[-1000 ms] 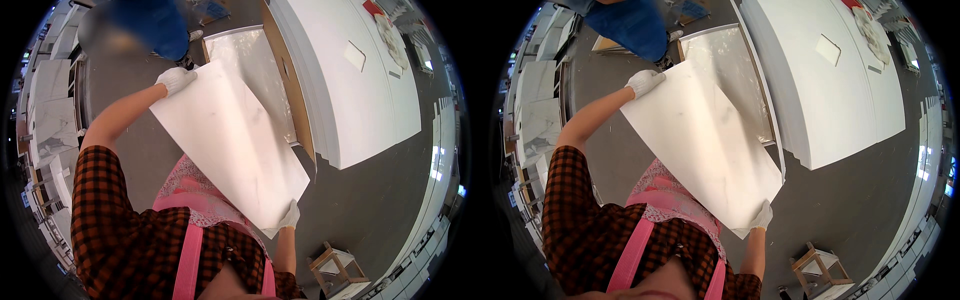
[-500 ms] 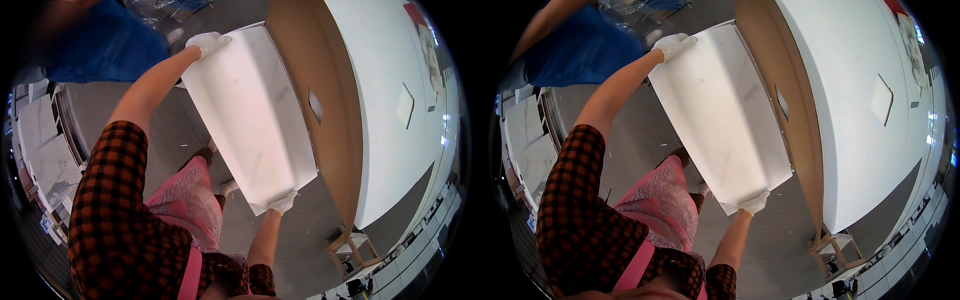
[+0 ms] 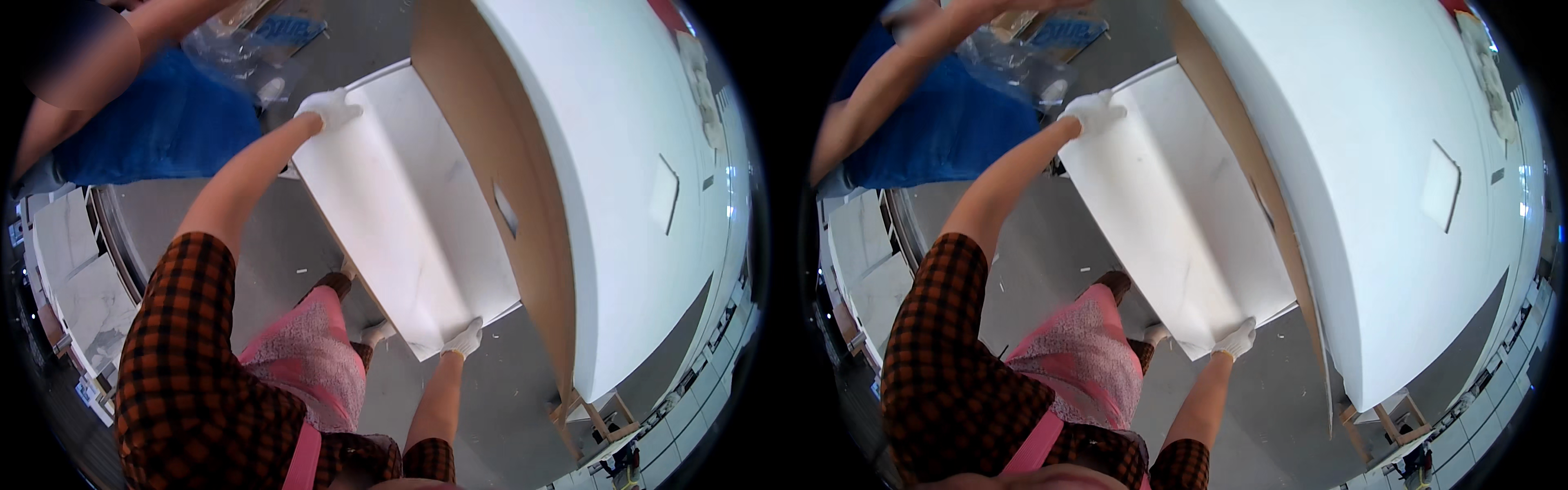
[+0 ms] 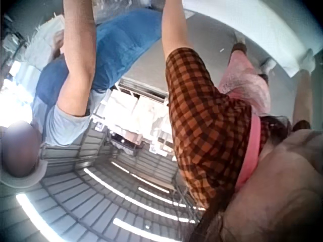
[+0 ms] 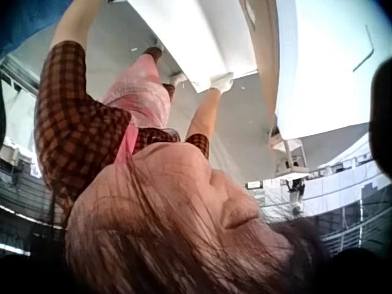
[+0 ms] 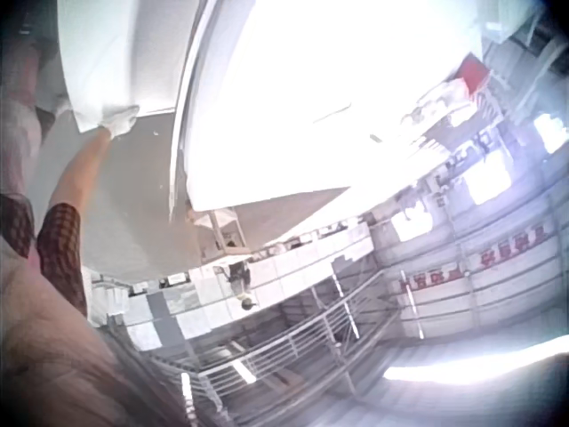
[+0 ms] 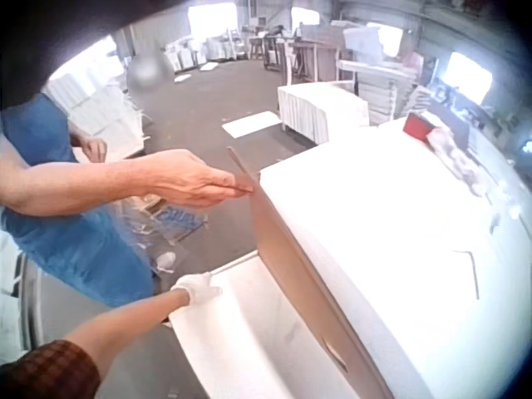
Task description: The person repeatedly picks up large white rectangular panels from the floor, carries them across the warehouse, and stacks them onto a wooden pallet. The person wears white gloves and a pink apron while performing the task.
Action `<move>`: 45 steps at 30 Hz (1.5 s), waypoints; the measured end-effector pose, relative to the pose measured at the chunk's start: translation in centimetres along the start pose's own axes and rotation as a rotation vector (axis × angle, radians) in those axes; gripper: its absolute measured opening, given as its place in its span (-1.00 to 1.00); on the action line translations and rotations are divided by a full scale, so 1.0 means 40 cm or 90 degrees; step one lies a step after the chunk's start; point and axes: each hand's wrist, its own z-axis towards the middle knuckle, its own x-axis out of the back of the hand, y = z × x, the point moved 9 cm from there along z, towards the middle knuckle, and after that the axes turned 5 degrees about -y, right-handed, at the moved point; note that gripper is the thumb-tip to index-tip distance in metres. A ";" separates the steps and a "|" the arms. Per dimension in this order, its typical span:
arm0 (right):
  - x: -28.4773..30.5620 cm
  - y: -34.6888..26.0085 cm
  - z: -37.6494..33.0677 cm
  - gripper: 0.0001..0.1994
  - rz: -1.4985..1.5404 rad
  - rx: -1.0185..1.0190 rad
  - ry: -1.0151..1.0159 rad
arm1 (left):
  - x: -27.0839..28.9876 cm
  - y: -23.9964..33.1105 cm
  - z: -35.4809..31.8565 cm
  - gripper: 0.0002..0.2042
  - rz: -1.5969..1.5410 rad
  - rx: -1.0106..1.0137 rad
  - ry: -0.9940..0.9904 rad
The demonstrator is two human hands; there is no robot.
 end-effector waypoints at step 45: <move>1.047 1.066 -0.263 -0.70 -0.441 0.230 -0.086 | -1.090 1.042 -1.605 -0.51 0.486 -0.716 -0.520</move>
